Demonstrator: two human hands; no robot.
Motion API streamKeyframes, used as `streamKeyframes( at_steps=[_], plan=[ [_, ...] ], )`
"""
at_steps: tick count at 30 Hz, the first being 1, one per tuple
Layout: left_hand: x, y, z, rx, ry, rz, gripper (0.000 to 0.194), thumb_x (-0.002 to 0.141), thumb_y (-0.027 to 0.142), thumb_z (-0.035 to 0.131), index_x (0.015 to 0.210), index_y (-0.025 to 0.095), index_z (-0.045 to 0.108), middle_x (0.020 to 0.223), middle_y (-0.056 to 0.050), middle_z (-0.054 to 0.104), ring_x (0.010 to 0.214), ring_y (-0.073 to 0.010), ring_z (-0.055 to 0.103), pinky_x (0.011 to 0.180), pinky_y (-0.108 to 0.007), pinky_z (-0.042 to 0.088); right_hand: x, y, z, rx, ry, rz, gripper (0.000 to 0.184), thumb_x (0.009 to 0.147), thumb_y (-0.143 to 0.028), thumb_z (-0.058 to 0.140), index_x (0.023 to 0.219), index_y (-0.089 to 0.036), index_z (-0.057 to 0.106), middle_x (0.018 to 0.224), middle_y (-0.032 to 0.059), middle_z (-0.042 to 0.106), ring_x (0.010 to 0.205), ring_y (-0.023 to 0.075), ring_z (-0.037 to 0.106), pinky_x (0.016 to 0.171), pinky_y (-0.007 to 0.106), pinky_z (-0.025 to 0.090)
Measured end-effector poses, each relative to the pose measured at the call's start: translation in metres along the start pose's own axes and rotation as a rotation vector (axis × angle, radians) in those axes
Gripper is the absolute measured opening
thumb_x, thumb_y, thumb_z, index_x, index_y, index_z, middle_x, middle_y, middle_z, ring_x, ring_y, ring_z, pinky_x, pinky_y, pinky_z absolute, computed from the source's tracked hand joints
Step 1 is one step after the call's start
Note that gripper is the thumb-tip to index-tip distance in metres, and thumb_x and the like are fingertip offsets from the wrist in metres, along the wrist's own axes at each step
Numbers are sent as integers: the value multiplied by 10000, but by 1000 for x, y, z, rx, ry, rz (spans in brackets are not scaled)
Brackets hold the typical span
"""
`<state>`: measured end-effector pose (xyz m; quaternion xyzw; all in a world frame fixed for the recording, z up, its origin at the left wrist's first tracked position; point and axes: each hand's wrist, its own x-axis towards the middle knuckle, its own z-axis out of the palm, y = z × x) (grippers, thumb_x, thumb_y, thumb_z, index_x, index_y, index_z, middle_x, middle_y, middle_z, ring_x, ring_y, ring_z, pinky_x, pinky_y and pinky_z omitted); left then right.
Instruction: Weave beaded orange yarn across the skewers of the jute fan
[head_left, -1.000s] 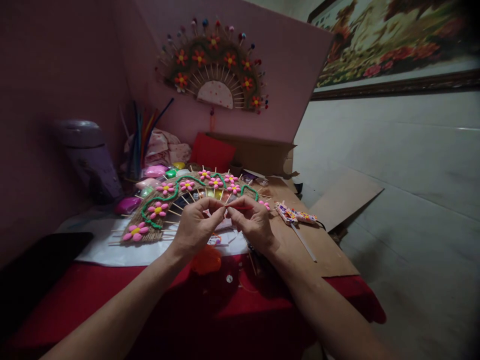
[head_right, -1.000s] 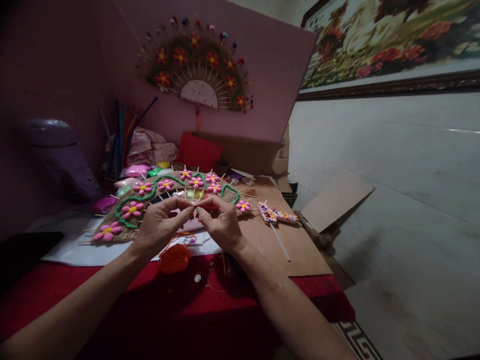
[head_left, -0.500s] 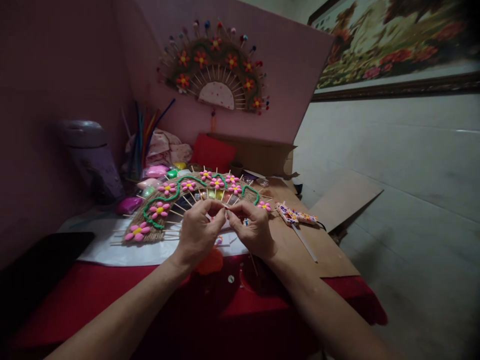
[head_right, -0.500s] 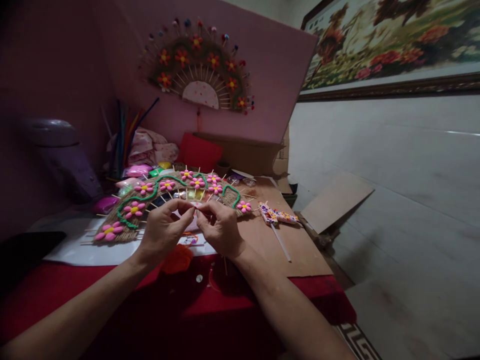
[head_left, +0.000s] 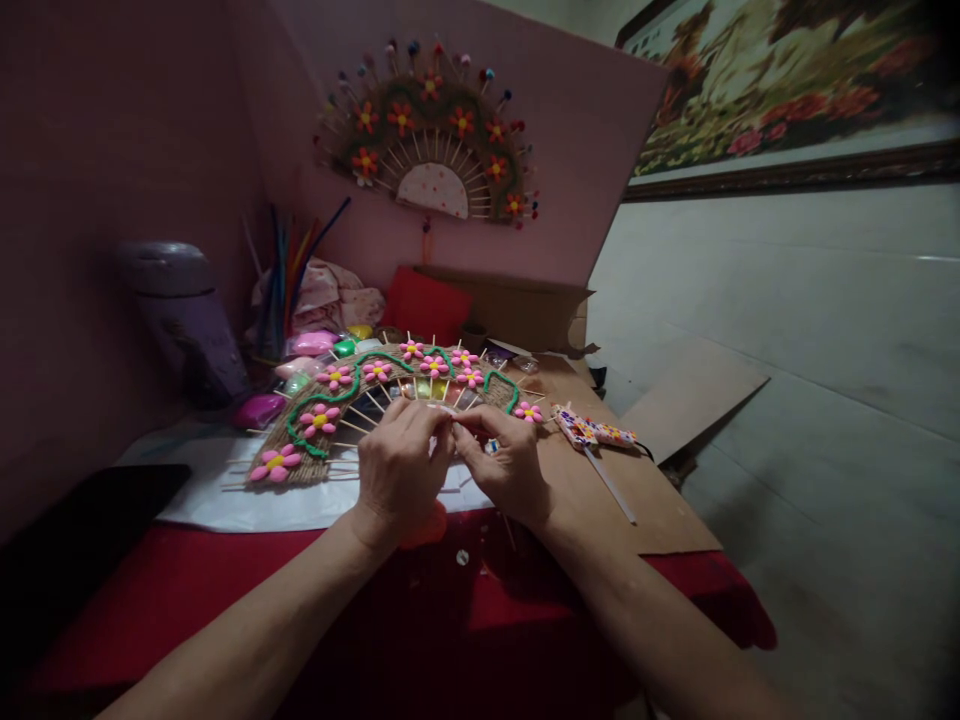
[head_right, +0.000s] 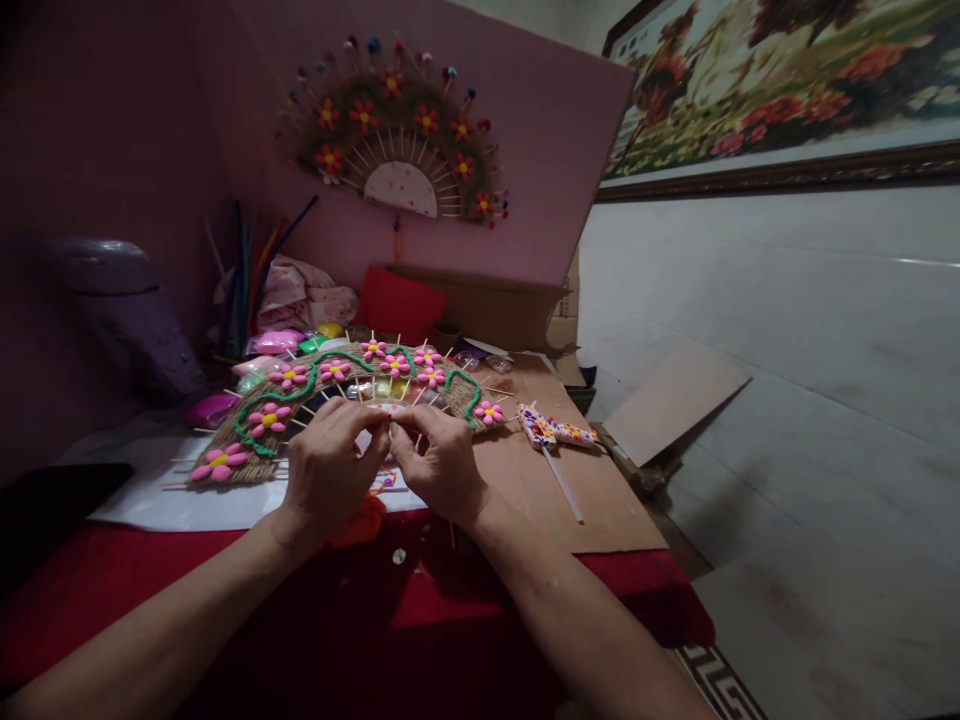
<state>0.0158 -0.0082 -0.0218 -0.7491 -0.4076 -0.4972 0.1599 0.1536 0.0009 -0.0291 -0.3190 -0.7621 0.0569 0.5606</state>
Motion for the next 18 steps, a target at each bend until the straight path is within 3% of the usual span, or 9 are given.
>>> streamKeyframes(
  at_steps=[12,18],
  plan=[
    [-5,0,6,-188,26,-12,176,820,107,523,932,139,654,876,-95,694,817,-220,595,699,-355,501,2,4,0,-63,38,1,109,824,-138,536,843,-157,642,714,26,642,625,134,577,588,255,469],
    [-7,2,7,-262,43,-56,185,791,86,534,909,126,670,885,-110,696,833,-232,611,720,-397,513,1,8,-1,-127,23,-50,101,824,-128,526,840,-160,621,708,23,624,603,125,559,569,245,454]
  ],
)
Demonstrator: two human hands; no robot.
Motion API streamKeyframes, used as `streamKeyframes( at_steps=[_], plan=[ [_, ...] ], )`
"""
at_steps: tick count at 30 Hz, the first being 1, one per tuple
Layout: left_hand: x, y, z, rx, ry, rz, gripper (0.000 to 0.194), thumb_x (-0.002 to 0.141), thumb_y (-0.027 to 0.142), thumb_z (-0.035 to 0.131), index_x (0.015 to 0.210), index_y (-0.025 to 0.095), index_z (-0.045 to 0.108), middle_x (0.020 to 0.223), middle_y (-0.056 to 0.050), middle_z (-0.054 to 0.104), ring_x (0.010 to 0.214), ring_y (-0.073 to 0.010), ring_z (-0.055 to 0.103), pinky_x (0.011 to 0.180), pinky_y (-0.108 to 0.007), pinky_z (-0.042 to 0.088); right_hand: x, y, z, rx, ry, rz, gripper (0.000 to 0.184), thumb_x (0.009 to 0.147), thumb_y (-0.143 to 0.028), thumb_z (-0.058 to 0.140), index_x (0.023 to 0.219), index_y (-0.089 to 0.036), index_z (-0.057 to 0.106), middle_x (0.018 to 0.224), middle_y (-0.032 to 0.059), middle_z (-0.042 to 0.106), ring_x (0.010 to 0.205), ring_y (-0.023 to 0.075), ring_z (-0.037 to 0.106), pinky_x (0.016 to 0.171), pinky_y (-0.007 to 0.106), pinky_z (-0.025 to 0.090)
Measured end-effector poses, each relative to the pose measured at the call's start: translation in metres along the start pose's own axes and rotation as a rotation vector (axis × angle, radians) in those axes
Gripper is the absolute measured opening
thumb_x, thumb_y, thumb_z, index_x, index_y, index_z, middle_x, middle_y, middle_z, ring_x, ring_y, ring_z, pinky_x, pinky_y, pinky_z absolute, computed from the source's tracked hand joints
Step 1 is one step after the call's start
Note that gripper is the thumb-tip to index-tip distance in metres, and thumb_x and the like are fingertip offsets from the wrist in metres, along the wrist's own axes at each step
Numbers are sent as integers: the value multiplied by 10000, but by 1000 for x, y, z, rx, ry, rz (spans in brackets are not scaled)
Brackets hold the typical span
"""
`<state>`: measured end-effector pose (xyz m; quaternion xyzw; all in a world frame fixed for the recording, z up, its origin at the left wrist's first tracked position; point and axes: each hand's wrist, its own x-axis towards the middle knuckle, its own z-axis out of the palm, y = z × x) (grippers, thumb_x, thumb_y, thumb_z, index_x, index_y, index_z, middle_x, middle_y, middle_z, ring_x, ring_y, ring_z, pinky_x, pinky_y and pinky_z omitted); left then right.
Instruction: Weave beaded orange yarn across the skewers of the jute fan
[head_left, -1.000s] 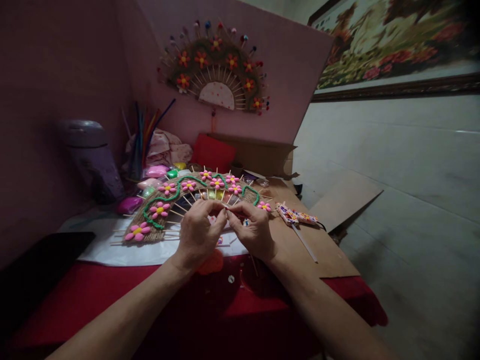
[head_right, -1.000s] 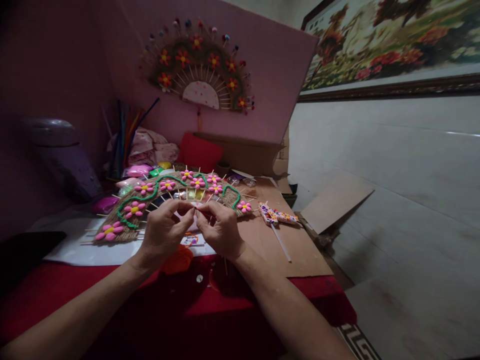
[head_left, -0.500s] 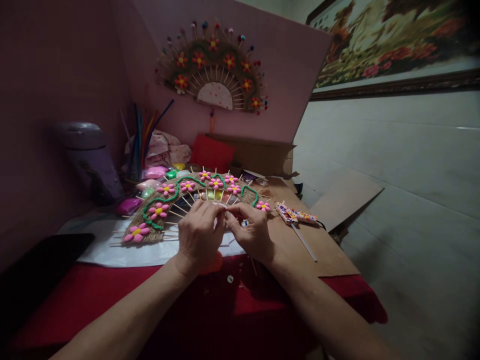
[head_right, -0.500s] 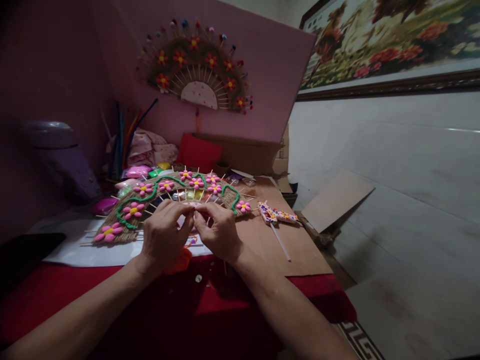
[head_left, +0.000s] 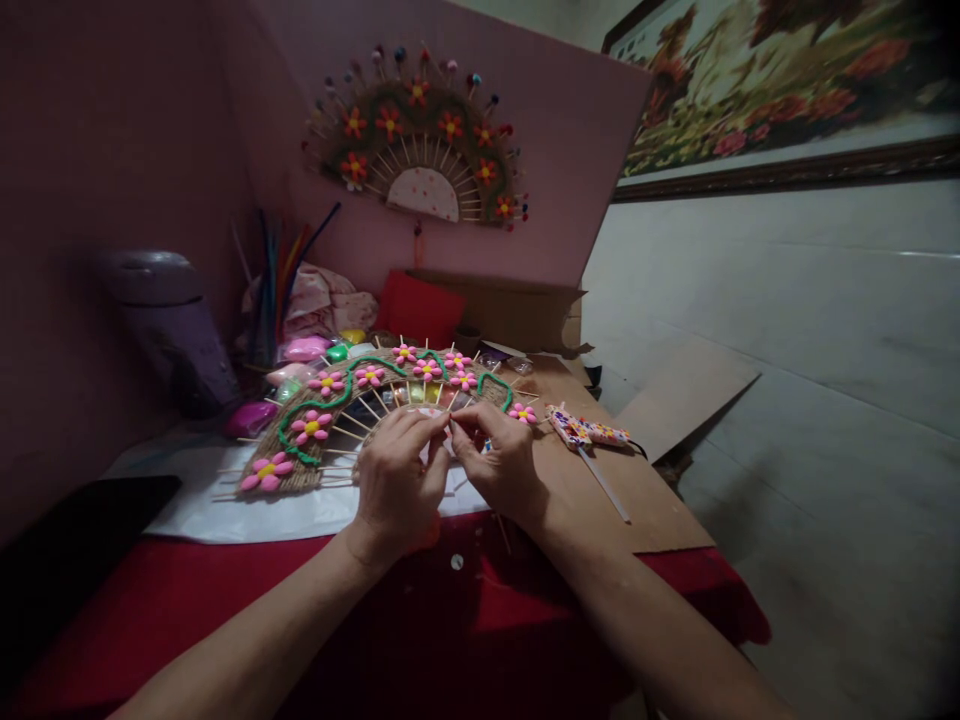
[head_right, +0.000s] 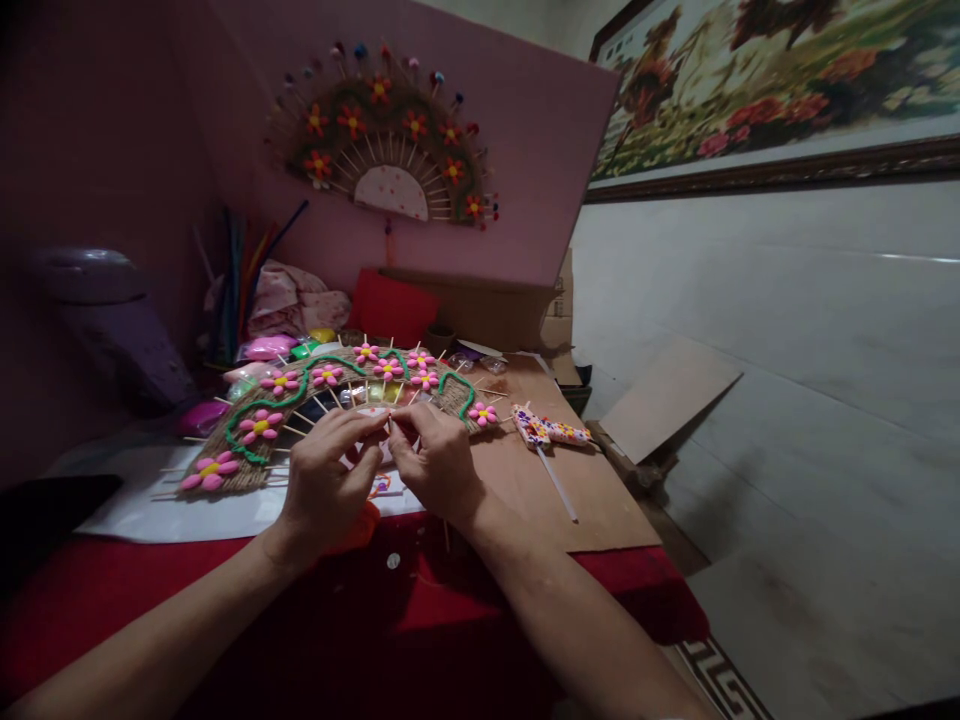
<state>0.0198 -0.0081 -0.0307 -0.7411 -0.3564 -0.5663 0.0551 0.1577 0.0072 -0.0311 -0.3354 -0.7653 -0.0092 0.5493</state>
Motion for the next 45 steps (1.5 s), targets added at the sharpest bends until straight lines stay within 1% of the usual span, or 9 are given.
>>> streamKeyframes(
  at_steps=[8,15,20,27,30,35,37,40,45],
  plan=[
    [4,5,-6,-32,-21,-30,182,782,67,527,860,114,685,806,-105,693,761,-223,603,691,-404,513,1,2,0,-13,-22,32,79,786,-115,537,768,-176,583,667,-2,601,571,112,538,549,233,444],
    [5,5,-6,-36,-22,-39,213,774,59,530,895,97,700,849,-119,706,790,-235,603,700,-412,516,2,2,-3,12,-88,7,86,836,-148,525,859,-162,607,742,29,637,623,124,565,569,241,463],
    [4,4,-7,36,-41,-12,205,777,71,541,903,92,701,845,-122,702,801,-244,593,685,-403,516,1,2,-3,-32,-95,-34,88,841,-143,522,865,-156,605,741,36,632,611,126,558,551,240,455],
    [3,4,-8,149,-84,41,165,782,72,549,861,110,689,793,-102,693,785,-244,578,695,-403,511,2,2,-2,-71,-102,-32,74,827,-139,526,824,-160,597,697,21,607,581,121,541,518,232,428],
    [4,5,-9,111,-94,-21,172,783,74,547,866,130,687,825,-97,696,808,-241,589,684,-389,510,2,2,-1,-35,-97,11,74,810,-134,529,809,-168,595,698,13,617,573,115,543,522,229,434],
    [7,6,-10,-27,-64,-194,225,761,53,545,914,155,675,848,-65,694,778,-206,612,683,-360,511,4,1,-1,42,-88,97,75,784,-132,540,781,-175,601,682,-1,626,564,106,542,535,226,442],
    [8,4,-10,-74,-60,-212,226,787,75,549,957,165,669,879,-63,697,785,-195,616,691,-350,511,5,-1,-1,71,-89,118,82,778,-132,539,782,-175,608,683,-3,630,565,104,543,540,226,443],
    [9,0,-9,-97,-79,-149,161,837,139,559,942,182,674,904,-64,704,815,-192,613,700,-341,508,6,-2,-2,118,-94,151,76,775,-143,540,761,-175,608,663,-9,616,570,106,546,543,226,444],
    [9,-3,-8,18,-100,-22,141,877,169,525,868,175,665,830,-61,702,779,-195,595,670,-333,496,8,-2,-5,177,-128,200,66,783,-159,558,750,-171,614,652,-8,609,575,110,554,535,226,447]
  ],
)
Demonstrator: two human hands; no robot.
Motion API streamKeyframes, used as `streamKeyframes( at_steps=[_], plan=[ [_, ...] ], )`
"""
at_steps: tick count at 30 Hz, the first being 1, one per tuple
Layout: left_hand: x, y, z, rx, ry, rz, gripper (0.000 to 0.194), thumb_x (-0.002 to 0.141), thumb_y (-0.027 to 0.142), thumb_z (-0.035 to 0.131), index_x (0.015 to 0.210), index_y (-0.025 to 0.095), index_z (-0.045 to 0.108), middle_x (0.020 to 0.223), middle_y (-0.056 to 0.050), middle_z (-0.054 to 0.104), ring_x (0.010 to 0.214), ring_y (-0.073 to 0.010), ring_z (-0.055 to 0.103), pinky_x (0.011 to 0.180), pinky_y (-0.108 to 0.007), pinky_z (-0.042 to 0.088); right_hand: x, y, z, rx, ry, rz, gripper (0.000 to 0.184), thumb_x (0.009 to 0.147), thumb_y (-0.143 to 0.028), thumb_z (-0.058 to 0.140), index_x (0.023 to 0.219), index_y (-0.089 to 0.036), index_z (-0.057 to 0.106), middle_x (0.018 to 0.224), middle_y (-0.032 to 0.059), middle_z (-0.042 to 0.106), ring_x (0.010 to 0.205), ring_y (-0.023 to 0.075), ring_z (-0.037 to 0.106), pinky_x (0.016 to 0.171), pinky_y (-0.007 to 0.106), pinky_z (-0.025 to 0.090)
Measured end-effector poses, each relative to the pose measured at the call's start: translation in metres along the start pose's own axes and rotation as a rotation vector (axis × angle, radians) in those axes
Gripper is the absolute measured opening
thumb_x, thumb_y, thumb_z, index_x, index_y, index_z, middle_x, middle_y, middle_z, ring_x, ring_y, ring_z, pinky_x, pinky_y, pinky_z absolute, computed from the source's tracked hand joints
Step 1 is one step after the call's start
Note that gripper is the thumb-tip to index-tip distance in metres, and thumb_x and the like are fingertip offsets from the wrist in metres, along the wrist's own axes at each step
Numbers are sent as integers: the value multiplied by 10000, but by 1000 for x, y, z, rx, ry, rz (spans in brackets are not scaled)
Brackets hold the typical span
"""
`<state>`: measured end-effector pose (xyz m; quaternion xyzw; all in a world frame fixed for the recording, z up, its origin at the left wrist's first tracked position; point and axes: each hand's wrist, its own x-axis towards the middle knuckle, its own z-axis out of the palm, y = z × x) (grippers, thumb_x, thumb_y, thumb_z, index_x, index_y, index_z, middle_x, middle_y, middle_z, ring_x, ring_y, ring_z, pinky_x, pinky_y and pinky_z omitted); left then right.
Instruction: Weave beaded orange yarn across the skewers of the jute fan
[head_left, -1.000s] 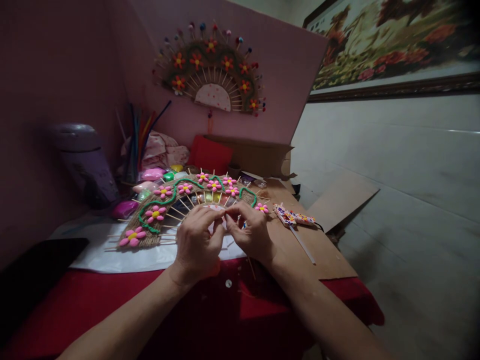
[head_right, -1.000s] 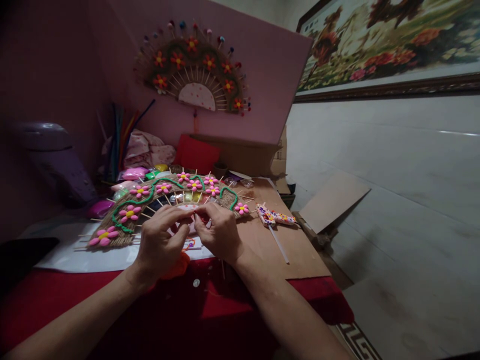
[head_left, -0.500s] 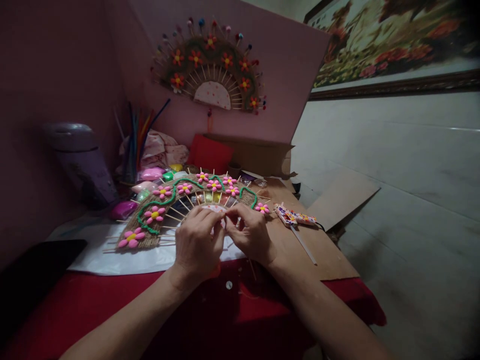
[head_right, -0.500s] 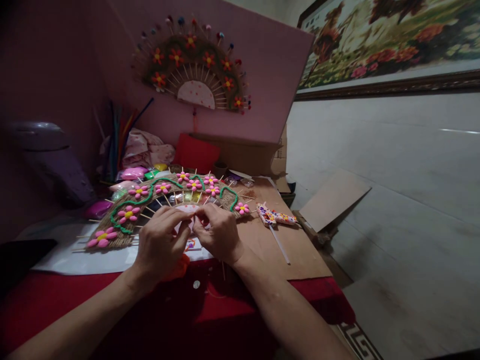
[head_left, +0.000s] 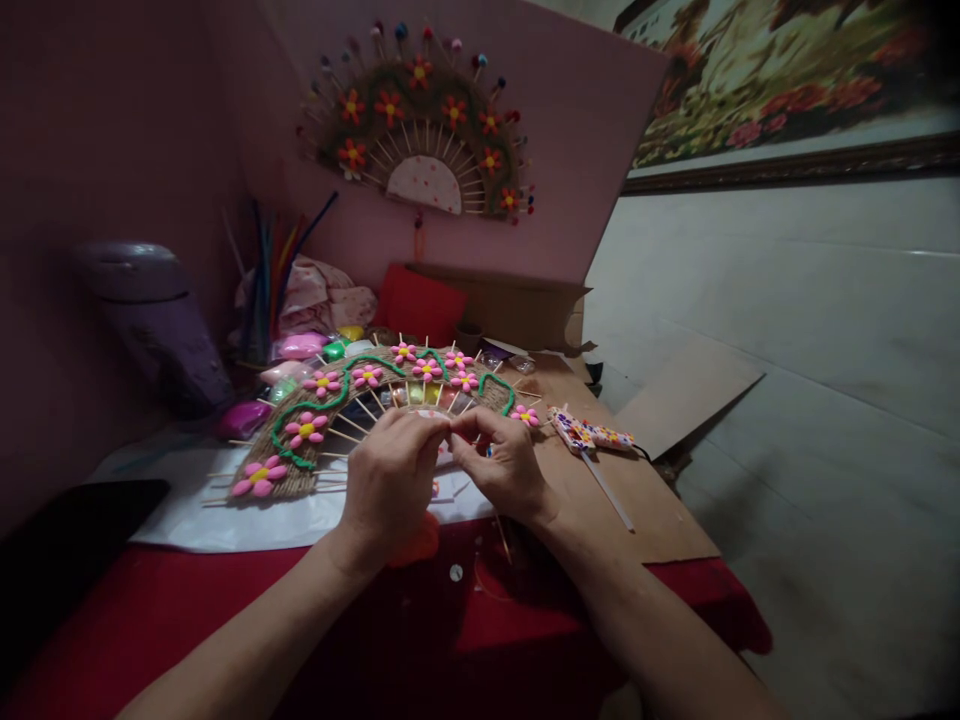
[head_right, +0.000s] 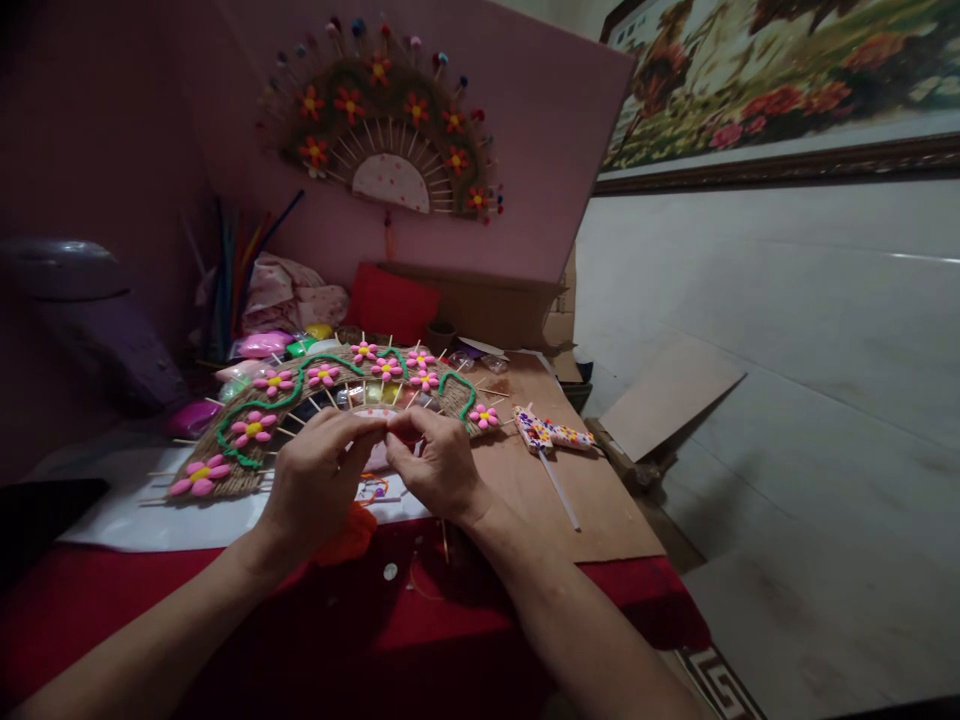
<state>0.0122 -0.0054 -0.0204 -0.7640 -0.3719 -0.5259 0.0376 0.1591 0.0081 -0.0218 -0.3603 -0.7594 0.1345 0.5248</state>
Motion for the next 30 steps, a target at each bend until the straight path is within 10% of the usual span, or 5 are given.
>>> streamKeyframes(
  at_steps=[8,19,30],
  plan=[
    [0,2,0,90,-47,-58,120,857,154,521,808,173,628,767,-49,662,716,-187,610,614,-302,479,0,-1,-1,69,-39,69,81,798,-203,571,747,-169,623,659,5,628,586,116,565,538,231,450],
    [1,-2,4,-539,-54,-371,100,791,175,619,859,212,682,844,-39,717,759,-181,668,636,-313,556,7,-1,-4,669,-118,507,154,713,-291,632,643,-160,592,501,-28,602,386,76,492,360,178,382],
    [3,-1,2,-448,-17,-309,58,769,159,645,762,196,689,739,-16,709,651,-153,647,588,-272,526,7,-5,-5,642,-143,468,187,725,-326,636,642,-162,600,522,-24,606,396,75,488,353,184,379]
  ],
)
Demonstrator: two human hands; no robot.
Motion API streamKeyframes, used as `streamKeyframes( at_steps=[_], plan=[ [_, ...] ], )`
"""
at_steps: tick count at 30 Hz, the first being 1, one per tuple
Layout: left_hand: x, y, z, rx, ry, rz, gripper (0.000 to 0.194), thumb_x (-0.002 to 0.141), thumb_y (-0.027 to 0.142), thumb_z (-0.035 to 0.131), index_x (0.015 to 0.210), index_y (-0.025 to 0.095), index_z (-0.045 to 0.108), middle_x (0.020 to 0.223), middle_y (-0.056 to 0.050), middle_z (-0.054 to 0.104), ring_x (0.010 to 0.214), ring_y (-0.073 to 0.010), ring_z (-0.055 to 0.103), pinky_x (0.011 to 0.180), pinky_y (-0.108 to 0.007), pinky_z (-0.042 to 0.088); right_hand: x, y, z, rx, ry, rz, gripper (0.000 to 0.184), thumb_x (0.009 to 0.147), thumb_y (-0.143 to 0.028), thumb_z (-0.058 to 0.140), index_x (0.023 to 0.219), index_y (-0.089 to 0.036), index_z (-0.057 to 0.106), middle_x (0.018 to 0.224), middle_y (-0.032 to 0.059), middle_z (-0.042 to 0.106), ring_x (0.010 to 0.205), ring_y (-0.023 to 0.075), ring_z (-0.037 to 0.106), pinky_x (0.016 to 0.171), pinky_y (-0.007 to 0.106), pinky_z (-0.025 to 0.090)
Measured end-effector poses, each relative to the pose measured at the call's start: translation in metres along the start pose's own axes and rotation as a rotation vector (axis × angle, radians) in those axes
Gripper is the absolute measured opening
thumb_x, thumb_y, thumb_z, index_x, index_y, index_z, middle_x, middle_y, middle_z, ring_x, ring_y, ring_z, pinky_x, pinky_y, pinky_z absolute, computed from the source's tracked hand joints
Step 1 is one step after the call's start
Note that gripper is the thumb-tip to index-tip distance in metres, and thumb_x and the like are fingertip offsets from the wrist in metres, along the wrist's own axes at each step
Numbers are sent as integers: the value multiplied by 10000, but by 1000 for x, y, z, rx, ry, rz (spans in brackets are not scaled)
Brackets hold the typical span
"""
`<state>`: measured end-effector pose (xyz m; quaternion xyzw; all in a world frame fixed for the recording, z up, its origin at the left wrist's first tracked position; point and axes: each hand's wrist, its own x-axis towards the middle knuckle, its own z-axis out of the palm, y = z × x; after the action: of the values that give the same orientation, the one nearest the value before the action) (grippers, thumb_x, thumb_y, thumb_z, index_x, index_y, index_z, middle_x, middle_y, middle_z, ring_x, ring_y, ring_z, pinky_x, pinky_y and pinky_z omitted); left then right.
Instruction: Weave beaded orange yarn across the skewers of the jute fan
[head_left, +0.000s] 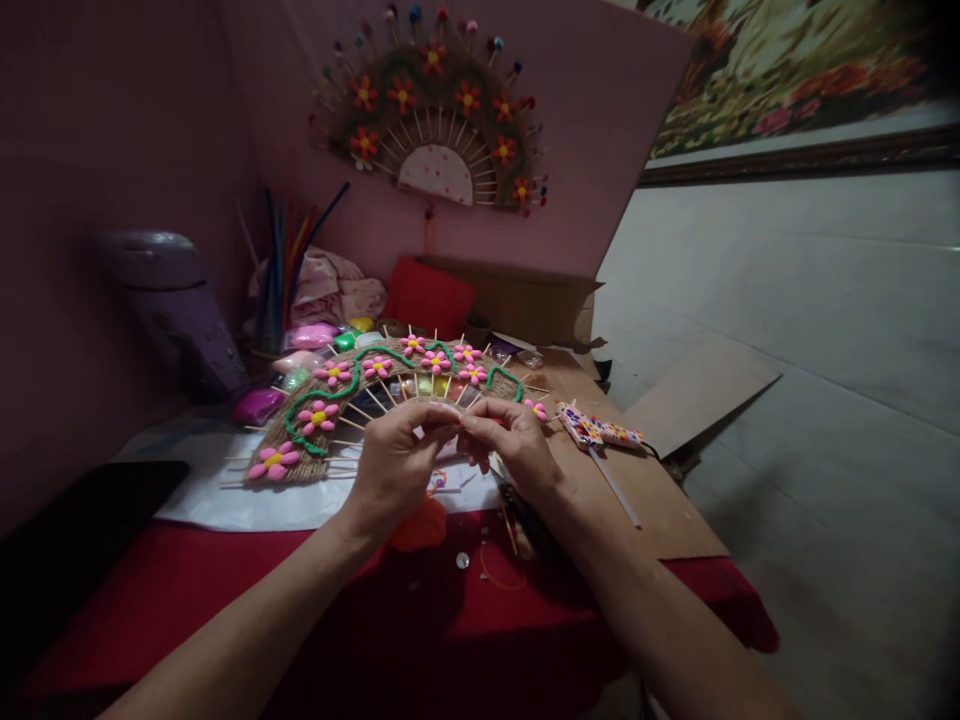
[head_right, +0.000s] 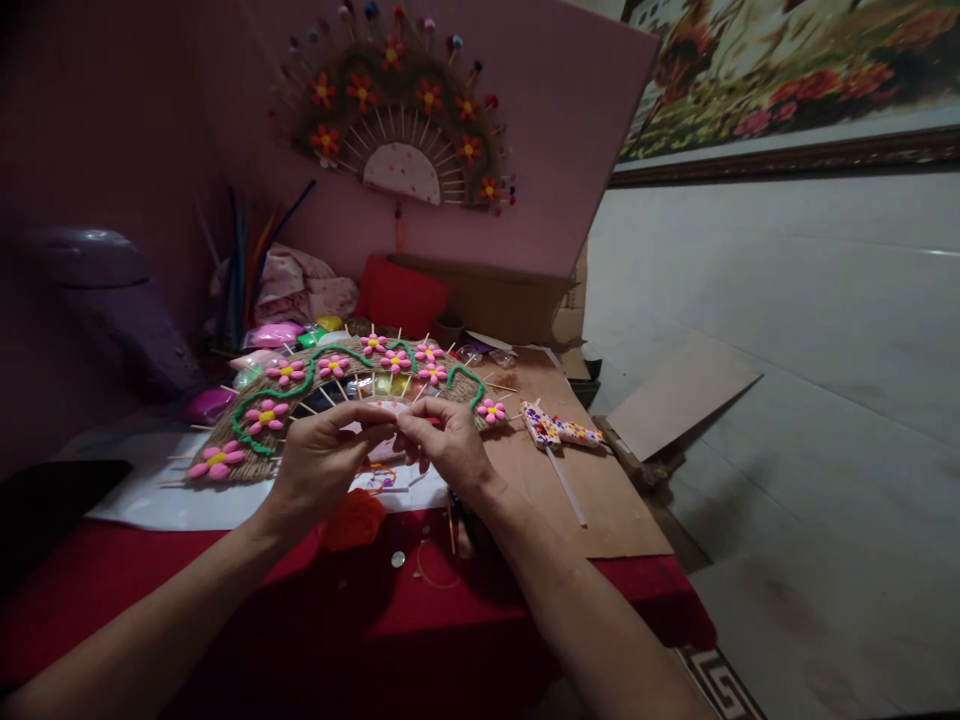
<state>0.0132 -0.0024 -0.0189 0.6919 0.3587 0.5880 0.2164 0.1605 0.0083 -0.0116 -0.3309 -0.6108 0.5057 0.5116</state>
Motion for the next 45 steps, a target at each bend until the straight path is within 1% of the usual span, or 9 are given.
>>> streamKeyframes(
  at_steps=[7,11,14,19,25,28,32,38,45],
  plan=[
    [0,1,-2,356,40,311,124,827,141,594,741,193,668,713,-13,690,683,-153,615,653,-281,491,0,5,0,-101,-6,-64,209,750,-345,643,660,-160,604,576,-8,619,423,71,490,364,183,379],
    [0,2,-3,417,14,355,175,841,138,566,719,201,674,697,-14,692,686,-164,610,640,-290,480,0,6,-1,-90,-16,-41,201,726,-335,659,645,-159,602,564,-10,622,422,71,496,359,176,384],
    [0,1,-3,311,19,275,156,815,128,587,723,204,687,703,-10,703,670,-155,623,629,-284,491,1,6,-1,-52,-15,-32,198,715,-329,664,632,-161,601,540,-19,616,412,69,489,355,175,382],
    [0,3,-1,27,49,-3,62,722,140,675,719,195,702,686,1,717,607,-143,641,551,-248,505,-1,5,1,-56,0,-71,174,730,-318,656,658,-164,620,565,-15,625,429,72,500,369,184,392],
    [1,7,-1,-99,62,-118,83,688,116,687,679,196,706,641,15,697,587,-125,627,529,-222,497,-3,4,2,-129,22,-157,151,762,-295,629,685,-166,614,581,-15,617,449,76,508,414,199,414],
    [3,7,-2,-224,49,-232,43,647,149,734,641,174,699,632,-8,695,583,-134,625,502,-225,501,-4,4,0,-131,4,-174,155,780,-295,617,690,-170,607,587,-17,609,468,82,521,418,199,415],
    [6,7,-3,-380,33,-396,100,603,207,777,634,154,698,640,-32,695,524,-138,613,385,-210,462,-3,6,-1,-105,-16,-165,173,790,-315,616,697,-170,600,581,-21,597,452,84,511,395,197,401],
    [5,9,-2,-461,21,-429,121,595,228,791,670,156,729,676,-39,710,525,-138,620,376,-206,477,-2,5,-1,-81,23,-147,202,774,-337,638,680,-162,603,552,-25,585,431,77,496,393,194,399],
    [6,14,-5,-516,-62,-455,107,654,233,761,725,157,738,694,-40,711,605,-140,640,424,-192,502,-2,4,-1,-66,60,-150,176,754,-313,664,683,-160,614,560,-21,602,418,70,494,390,191,393]
  ],
)
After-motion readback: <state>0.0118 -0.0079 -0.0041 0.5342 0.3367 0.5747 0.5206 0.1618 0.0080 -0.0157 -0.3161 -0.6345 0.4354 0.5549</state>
